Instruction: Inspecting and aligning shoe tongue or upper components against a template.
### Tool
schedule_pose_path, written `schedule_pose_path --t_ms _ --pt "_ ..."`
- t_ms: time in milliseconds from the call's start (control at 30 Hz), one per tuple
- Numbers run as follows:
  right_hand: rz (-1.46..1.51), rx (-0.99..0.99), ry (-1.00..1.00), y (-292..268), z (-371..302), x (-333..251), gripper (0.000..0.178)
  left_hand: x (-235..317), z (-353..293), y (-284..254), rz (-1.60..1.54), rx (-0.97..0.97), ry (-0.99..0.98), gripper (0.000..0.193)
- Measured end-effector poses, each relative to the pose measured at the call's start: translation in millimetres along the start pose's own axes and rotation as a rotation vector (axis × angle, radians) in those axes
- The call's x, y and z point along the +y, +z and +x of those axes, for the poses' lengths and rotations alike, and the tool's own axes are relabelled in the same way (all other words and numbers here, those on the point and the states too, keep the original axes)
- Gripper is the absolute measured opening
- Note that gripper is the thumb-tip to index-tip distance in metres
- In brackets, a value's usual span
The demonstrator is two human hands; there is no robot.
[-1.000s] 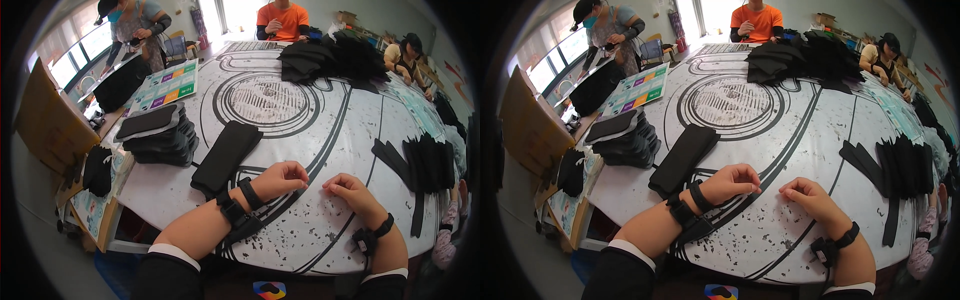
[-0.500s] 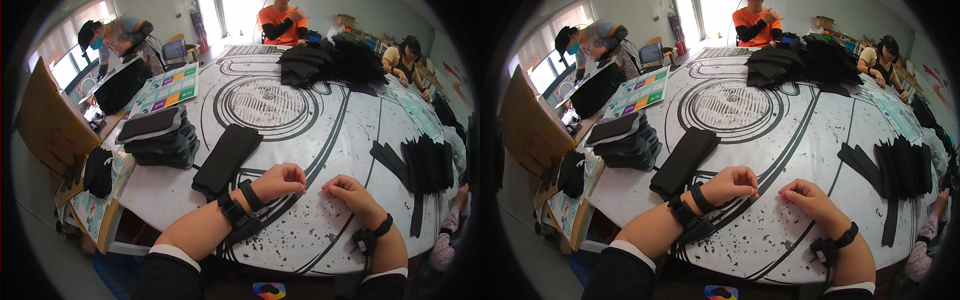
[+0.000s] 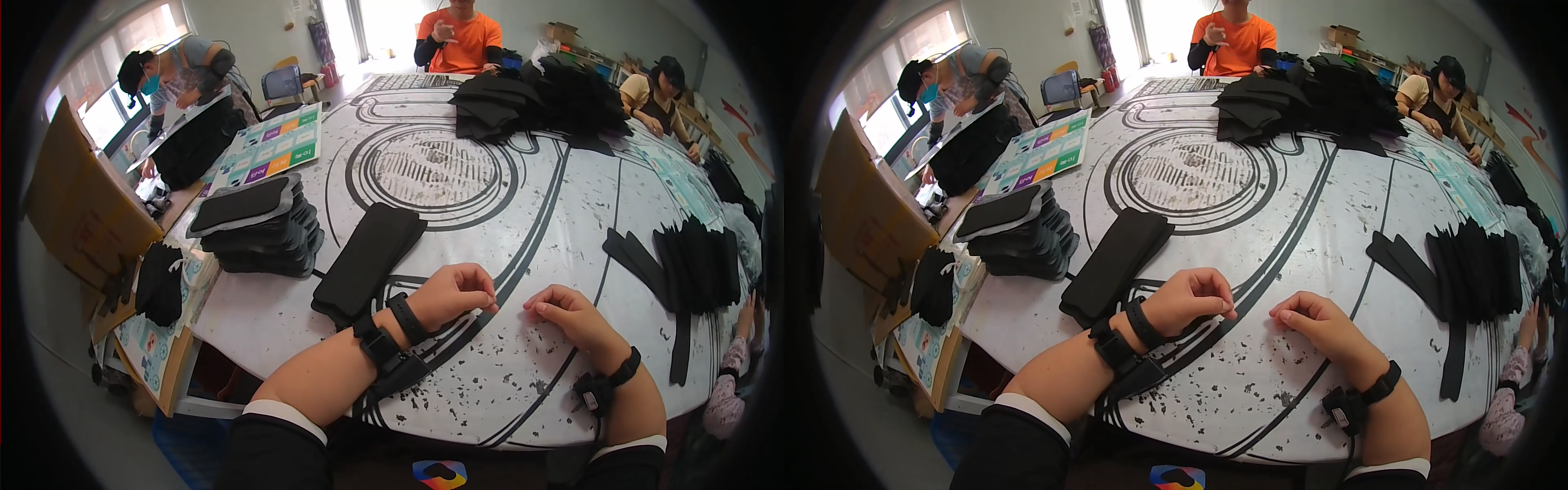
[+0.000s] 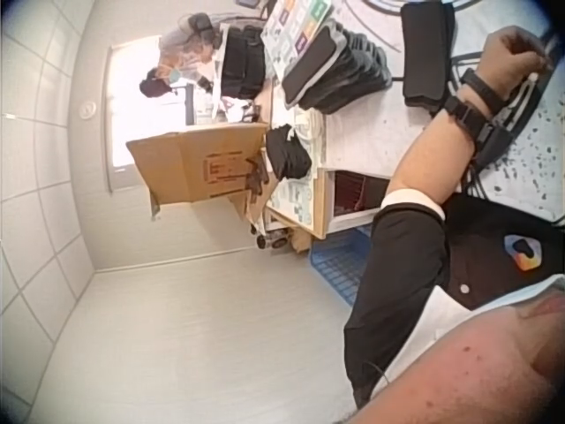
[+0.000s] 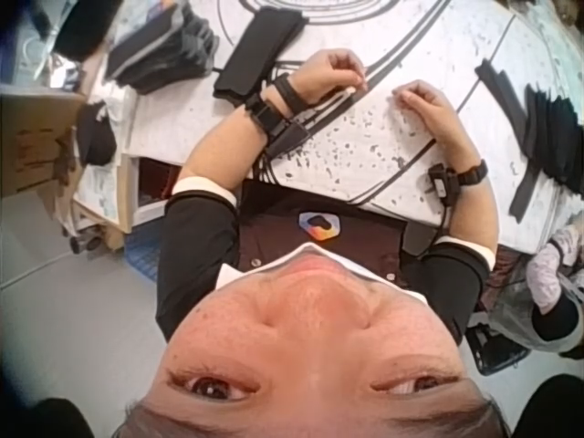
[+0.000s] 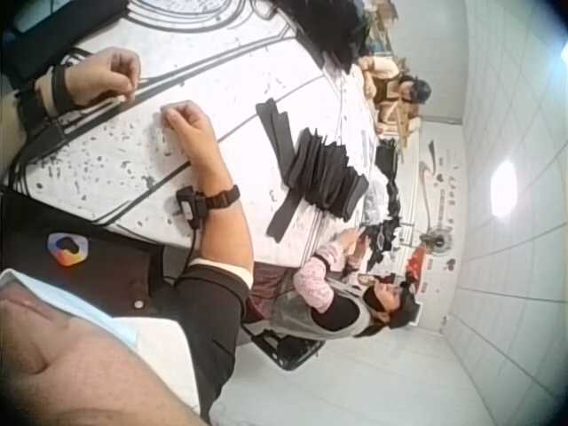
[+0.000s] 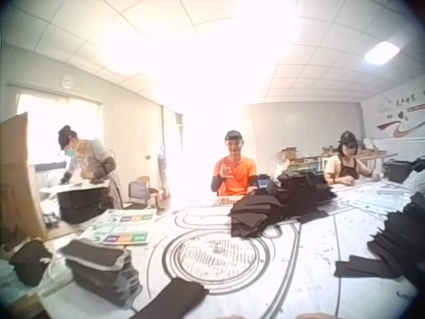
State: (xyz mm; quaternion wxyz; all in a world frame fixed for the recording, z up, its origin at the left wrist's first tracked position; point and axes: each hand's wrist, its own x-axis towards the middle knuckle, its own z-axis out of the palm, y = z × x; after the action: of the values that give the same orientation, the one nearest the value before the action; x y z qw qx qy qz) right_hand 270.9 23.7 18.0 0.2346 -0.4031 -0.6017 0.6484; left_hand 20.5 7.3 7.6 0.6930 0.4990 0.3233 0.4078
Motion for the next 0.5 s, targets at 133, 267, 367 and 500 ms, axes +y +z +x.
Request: schedule_pose_path --t_ms 133,267,367,500 --pt "-0.003 -0.007 -0.002 -0.2 0.8 -0.2 0.018 -2.5 1.2 -1.4 -0.034 -0.002 0.016 0.007" --pt "-0.002 -0.01 -0.005 -1.1 1.3 2.3 0.018 -2.4 0.7 -1.1 -0.056 0.018 0.017 0.007" --pt "0.0 -0.019 -0.011 0.8 0.8 1.9 0.019 -3.7 -0.8 -1.9 -0.049 0.032 0.035 0.007" --pt "0.019 0.075 -0.134 6.2 -8.6 -7.5 0.015 -7.4 0.4 -4.1 -0.132 0.062 0.093 0.009"
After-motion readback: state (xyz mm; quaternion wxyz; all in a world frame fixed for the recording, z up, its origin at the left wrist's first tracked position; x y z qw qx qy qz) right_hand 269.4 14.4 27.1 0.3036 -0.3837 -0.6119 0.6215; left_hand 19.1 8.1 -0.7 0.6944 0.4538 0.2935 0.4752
